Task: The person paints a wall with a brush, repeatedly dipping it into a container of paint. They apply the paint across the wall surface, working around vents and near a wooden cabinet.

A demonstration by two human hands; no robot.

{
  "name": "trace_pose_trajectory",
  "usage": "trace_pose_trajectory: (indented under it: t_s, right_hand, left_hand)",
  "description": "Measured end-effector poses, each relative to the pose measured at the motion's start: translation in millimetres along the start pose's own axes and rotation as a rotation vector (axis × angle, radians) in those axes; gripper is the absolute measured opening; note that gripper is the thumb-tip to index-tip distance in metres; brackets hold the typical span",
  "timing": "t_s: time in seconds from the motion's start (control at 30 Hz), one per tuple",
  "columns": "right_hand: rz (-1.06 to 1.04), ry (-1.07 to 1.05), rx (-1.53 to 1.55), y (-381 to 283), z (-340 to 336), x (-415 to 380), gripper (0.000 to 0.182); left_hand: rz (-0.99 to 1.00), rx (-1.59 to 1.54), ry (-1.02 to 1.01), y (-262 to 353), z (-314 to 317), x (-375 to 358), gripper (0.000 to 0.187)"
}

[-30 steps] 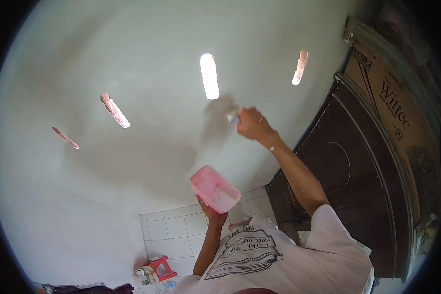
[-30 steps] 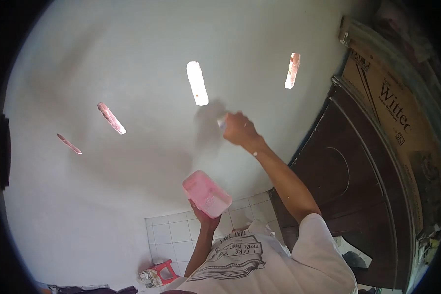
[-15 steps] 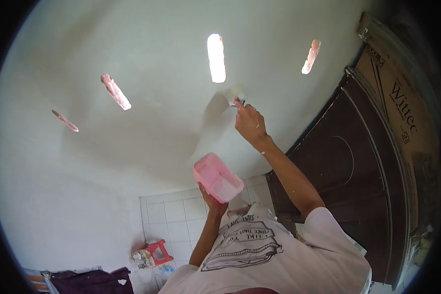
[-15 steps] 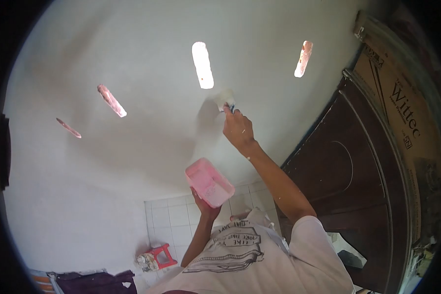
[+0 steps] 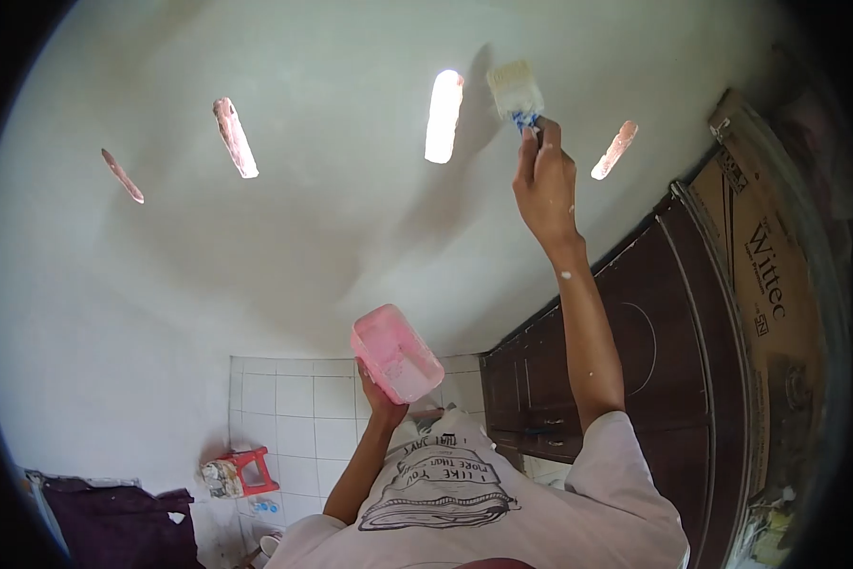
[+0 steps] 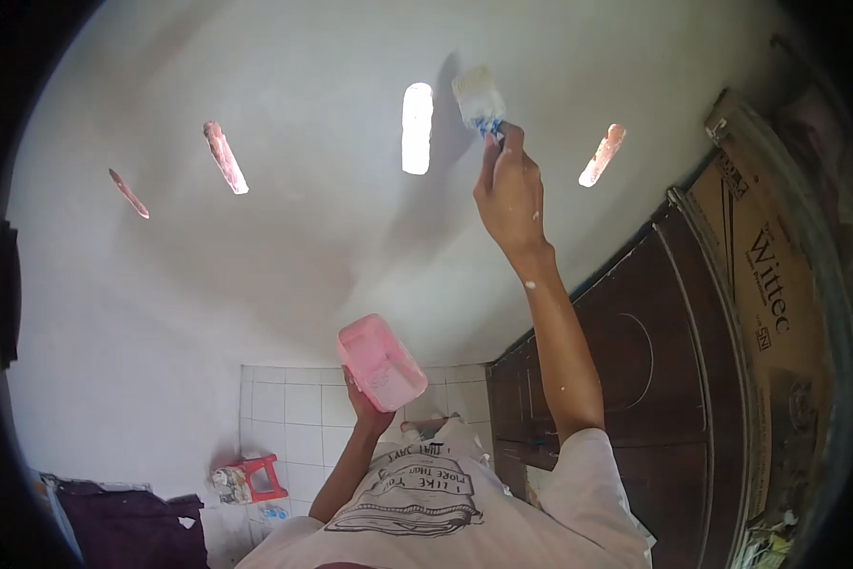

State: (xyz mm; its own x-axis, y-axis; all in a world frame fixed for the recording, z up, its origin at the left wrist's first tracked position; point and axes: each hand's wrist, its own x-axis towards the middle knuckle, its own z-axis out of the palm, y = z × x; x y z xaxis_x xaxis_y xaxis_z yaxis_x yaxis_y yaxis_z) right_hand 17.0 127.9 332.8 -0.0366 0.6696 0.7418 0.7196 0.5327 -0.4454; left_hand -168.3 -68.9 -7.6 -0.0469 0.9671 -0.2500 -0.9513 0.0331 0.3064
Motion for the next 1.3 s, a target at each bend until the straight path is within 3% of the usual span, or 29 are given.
trace_pose_trajectory:
  t_s: [0.1,0.13,0.27,0.4,0.5,0.53,0.57,0.63,0.67,0.73,0.77,0.9,0.97,1.0,1.07,1.13,1.17,1.2,1.27,1.3]
  right_hand:
    - [-0.117,-0.020,-0.381,10,24,1,0.021]
    - [-0.118,-0.022,-0.382,17,36,-9,0.021]
    - [-0.081,-0.456,-0.676,54,76,-73,0.020]
    - [-0.007,-0.697,-0.615,72,70,-88,0.020]
    - [-0.193,-0.503,-0.564,78,53,-45,0.017]
    - [-0.167,-0.420,-0.538,48,31,-18,0.016]
    - [-0.267,-0.288,-0.533,33,14,3,0.018]
    - [-0.081,-0.193,-0.409,-16,-14,33,0.019]
    - [-0.077,-0.194,-0.405,-18,-12,34,0.019]
    - [-0.155,0.043,-0.336,-20,-6,33,0.021]
    - [-0.184,0.027,-0.407,-11,7,21,0.020]
    - [-0.100,-0.309,-0.639,65,94,-79,0.017]
    - [0.086,-0.643,-0.552,76,103,-114,0.016]
    - [0.092,-0.642,-0.556,74,97,-113,0.016]
    - [0.223,-0.896,-0.448,74,84,-104,0.018]
    - [0.134,-0.635,-0.417,64,66,-70,0.019]
    - [-0.141,-0.531,-0.438,67,49,-46,0.025]
    - [-0.070,-0.418,-0.423,53,35,-19,0.025]
    - [-0.159,-0.149,-0.427,13,-1,25,0.023]
    - [-0.069,-0.078,-0.293,-19,-22,40,0.023]
  left_hand:
    - [-0.029,-0.005,-0.013,-2,4,-2,0.070]
    - [-0.028,-0.009,-0.004,-3,2,0,0.070]
    - [0.012,0.002,-0.008,-7,3,4,0.070]
    - [-0.020,-0.011,-0.028,-6,5,6,0.071]
    - [0.007,-0.012,-0.025,-4,23,0,0.068]
    - [-0.018,-0.018,-0.017,-6,21,2,0.069]
    - [-0.043,-0.023,-0.009,-7,18,3,0.069]
    - [-0.039,0.007,0.004,-9,17,5,0.069]
    - [-0.038,0.035,0.012,-10,16,6,0.070]
    - [-0.051,0.029,0.004,-8,18,5,0.069]
    - [-0.061,0.019,-0.006,-7,18,3,0.069]
    - [-0.016,0.027,-0.019,-4,0,8,0.069]
    - [0.027,0.014,-0.016,2,15,1,0.071]
    - [0.020,0.015,-0.018,3,14,1,0.071]
    - [0.017,0.002,0.010,7,12,2,0.071]
    - [0.030,0.012,-0.005,9,17,6,0.071]
    - [0.039,0.022,-0.010,8,19,6,0.070]
    - [0.036,0.021,-0.008,5,16,8,0.070]
    - [-0.010,-0.014,-0.024,3,7,17,0.070]
    - [-0.012,-0.010,-0.026,4,10,18,0.070]
